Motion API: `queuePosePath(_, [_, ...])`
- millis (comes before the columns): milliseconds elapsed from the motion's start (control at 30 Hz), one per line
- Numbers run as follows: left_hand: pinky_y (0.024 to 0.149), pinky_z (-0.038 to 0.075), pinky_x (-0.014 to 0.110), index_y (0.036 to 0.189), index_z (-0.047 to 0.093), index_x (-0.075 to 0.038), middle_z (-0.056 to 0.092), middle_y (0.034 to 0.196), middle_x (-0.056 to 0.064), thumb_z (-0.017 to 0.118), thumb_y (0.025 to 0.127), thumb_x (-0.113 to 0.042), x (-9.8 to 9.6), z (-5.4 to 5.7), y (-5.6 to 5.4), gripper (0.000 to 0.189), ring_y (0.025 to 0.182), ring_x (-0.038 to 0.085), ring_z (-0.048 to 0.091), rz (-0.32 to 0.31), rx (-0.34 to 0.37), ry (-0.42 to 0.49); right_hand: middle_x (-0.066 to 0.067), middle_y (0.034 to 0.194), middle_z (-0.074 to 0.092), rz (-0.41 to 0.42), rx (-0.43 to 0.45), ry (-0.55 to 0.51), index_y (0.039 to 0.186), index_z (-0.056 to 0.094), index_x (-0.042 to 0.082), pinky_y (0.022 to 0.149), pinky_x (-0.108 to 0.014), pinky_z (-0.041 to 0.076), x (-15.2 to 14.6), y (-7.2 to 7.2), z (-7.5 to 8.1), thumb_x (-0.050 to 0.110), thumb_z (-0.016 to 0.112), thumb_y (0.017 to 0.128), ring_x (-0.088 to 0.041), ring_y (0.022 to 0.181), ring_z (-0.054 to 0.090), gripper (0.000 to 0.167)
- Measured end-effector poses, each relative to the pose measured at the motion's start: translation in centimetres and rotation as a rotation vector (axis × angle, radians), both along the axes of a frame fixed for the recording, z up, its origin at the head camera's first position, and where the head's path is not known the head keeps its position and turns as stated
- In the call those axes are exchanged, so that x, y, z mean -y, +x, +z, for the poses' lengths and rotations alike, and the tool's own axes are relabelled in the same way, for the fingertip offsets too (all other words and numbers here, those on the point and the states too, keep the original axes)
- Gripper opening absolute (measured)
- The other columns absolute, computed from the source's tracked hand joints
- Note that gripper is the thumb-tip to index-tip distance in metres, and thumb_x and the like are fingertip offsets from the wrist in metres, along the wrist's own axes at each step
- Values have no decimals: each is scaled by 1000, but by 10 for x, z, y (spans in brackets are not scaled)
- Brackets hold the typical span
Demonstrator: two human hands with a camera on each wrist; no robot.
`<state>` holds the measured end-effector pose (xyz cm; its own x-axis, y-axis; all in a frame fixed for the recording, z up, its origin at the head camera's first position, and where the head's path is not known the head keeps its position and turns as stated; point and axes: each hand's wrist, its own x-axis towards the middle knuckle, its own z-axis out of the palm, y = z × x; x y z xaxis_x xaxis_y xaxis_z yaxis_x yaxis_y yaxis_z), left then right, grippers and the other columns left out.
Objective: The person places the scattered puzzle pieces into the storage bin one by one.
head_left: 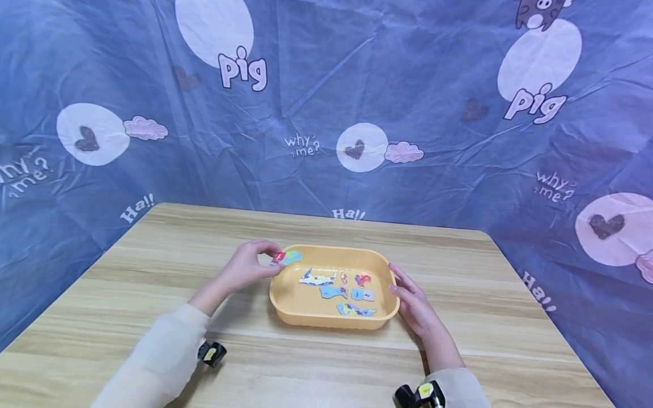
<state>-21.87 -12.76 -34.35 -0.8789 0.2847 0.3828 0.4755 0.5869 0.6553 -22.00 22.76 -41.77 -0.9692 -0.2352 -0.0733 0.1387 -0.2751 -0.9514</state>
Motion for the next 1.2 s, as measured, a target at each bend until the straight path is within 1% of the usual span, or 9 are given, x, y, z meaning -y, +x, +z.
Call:
queuePosePath(233, [76, 41, 42, 89, 63, -5, 58, 83, 0, 71, 66, -16, -17, -4, -3, 27, 82, 17, 53, -42, 21, 0, -18, 139, 12, 15, -14, -4, 137, 20, 8, 91, -34, 33, 0, 0, 0, 4, 47, 84, -32, 123, 22, 60])
queuePosePath(333, [76, 42, 42, 90, 63, -4, 58, 83, 0, 72, 66, -15, -25, -5, -5, 28, 81, 19, 53, -57, 27, -10, -18, 139, 12, 14, -9, -13, 137, 20, 8, 92, -34, 33, 0, 1, 0, 3, 47, 84, -32, 123, 21, 60])
queuePosePath(533, [75, 42, 39, 86, 63, -4, 57, 80, -1, 71, 65, -14, -39, -11, -7, 25, 80, 23, 54, -114, 7, -37, -17, 139, 12, 9, -6, -11, 137, 20, 8, 92, -33, 32, 0, 1, 2, 3, 46, 84, -32, 123, 21, 59])
queuePosePath(700, [72, 44, 38, 82, 62, -4, 57, 79, -1, 70, 66, -16, -47, -16, -9, 21, 77, 19, 53, -166, -25, -72, -18, 138, 13, 8, -8, 3, 137, 20, 8, 91, -33, 33, 0, 1, 1, 3, 47, 84, -32, 122, 23, 60])
queuePosePath(900, [71, 46, 37, 82, 61, -3, 57, 78, 1, 70, 66, -17, -54, -19, -8, 23, 75, 17, 53, -182, -15, -85, -19, 138, 14, 0, -12, 8, 136, 21, 7, 91, -33, 33, 0, 0, 1, 4, 48, 83, -33, 121, 24, 60])
queuePosePath(1200, [71, 45, 36, 83, 61, -2, 54, 76, -1, 70, 66, -17, -61, -24, -8, 24, 73, 14, 51, -200, -11, -92, -19, 137, 16, -10, 4, 7, 136, 22, 8, 90, -33, 34, 0, 0, 0, 3, 48, 83, -33, 121, 25, 59])
